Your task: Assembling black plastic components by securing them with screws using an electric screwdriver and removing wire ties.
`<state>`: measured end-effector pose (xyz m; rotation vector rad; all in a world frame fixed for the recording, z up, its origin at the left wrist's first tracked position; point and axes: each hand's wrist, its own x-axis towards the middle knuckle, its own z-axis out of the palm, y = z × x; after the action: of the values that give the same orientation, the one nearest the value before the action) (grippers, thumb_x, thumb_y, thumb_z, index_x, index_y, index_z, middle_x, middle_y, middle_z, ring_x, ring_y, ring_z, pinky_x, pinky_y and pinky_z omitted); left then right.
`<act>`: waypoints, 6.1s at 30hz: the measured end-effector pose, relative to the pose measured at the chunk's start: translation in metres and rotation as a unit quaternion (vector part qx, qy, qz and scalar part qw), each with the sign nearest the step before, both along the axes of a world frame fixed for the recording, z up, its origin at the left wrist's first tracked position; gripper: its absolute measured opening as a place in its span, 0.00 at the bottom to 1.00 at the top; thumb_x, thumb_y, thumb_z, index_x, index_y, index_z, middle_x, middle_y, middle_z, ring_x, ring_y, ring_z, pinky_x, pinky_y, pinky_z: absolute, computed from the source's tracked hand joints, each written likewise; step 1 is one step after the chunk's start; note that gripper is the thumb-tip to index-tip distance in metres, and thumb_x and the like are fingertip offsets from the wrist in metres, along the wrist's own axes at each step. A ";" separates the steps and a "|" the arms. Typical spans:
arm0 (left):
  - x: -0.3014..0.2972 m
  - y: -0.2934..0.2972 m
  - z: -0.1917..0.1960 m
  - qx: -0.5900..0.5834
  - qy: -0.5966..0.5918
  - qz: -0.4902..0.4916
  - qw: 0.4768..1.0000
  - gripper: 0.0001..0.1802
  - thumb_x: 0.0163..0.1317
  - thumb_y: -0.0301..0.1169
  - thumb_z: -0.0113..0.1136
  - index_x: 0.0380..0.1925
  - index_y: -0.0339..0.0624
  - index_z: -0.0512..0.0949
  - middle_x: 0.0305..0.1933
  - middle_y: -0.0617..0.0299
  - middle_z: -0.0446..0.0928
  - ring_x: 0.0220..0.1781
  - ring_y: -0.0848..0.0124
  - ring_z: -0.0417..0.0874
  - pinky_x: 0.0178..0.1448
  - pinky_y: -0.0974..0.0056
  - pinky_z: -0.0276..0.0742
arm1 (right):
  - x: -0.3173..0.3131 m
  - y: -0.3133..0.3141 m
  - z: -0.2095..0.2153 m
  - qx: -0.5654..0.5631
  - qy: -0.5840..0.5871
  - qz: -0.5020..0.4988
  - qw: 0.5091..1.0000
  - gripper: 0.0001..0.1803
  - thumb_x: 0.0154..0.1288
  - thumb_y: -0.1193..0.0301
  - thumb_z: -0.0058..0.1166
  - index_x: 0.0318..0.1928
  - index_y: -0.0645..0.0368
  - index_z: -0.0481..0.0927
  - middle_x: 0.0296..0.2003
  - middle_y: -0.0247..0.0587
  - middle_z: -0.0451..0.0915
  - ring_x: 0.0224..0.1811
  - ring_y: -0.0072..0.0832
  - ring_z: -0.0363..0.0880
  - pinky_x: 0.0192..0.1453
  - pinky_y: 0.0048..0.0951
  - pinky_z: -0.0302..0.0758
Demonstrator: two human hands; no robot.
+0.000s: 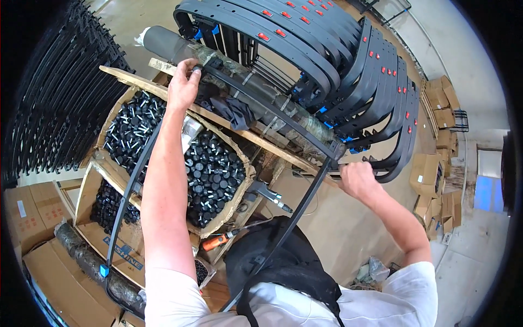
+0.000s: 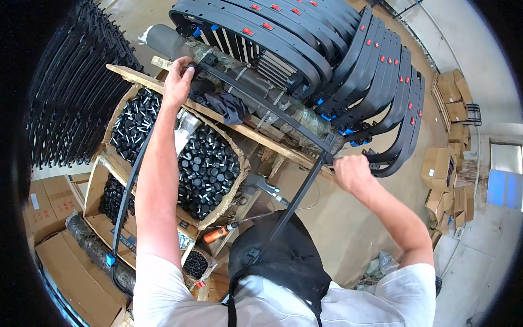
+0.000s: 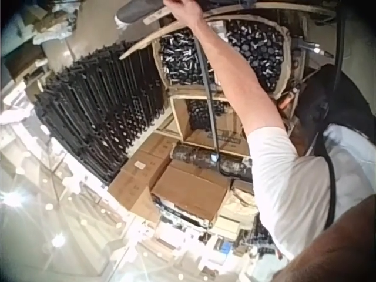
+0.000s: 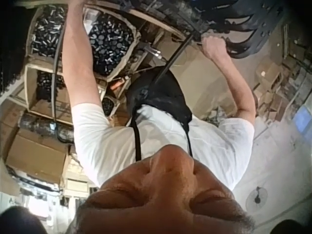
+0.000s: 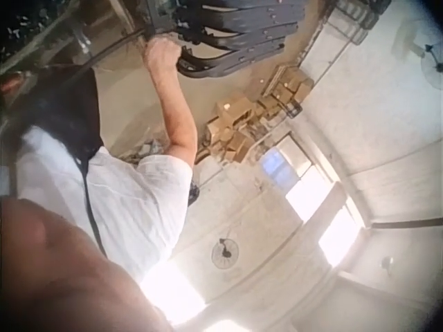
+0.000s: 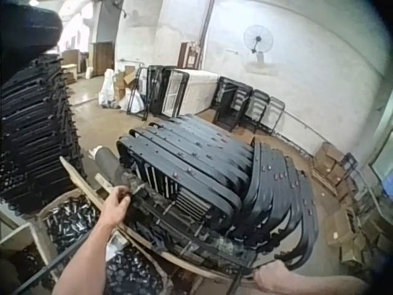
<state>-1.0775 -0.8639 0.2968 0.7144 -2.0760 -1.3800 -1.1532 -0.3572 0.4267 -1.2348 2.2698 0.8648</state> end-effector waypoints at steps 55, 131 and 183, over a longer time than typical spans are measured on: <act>-0.008 -0.002 0.047 -0.382 -0.265 -0.021 0.885 0.26 0.69 0.50 0.63 0.51 0.38 0.78 0.36 0.45 0.87 0.42 0.42 0.89 0.50 0.45 0.84 | -0.001 -0.043 0.000 -0.081 -0.012 -0.022 0.996 0.22 0.65 0.53 0.64 0.36 0.64 0.84 0.28 0.56 0.86 0.35 0.50 0.89 0.40 0.46 0.84; 0.259 0.026 0.015 -0.203 -0.230 0.171 0.936 0.17 0.72 0.46 0.59 0.42 0.44 0.86 0.44 0.53 0.87 0.51 0.54 0.85 0.59 0.48 0.74 | -0.004 -0.466 -0.019 -0.093 0.116 0.336 0.930 0.13 0.60 0.70 0.60 0.43 0.58 0.90 0.44 0.50 0.90 0.50 0.43 0.91 0.50 0.43 0.87; 0.296 -0.126 0.006 0.455 0.182 0.206 0.847 0.18 0.58 0.21 0.52 0.46 0.41 0.84 0.38 0.65 0.78 0.31 0.72 0.74 0.29 0.67 0.71 | -0.039 -0.476 -0.077 -0.273 0.035 0.090 0.957 0.24 0.74 0.54 0.51 0.49 0.67 0.76 0.46 0.72 0.84 0.51 0.64 0.83 0.56 0.60 0.78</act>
<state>-0.7812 -0.9904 0.3029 1.0685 -0.8170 -2.0074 -1.1918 -0.8328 0.3496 -1.6862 2.5794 0.3377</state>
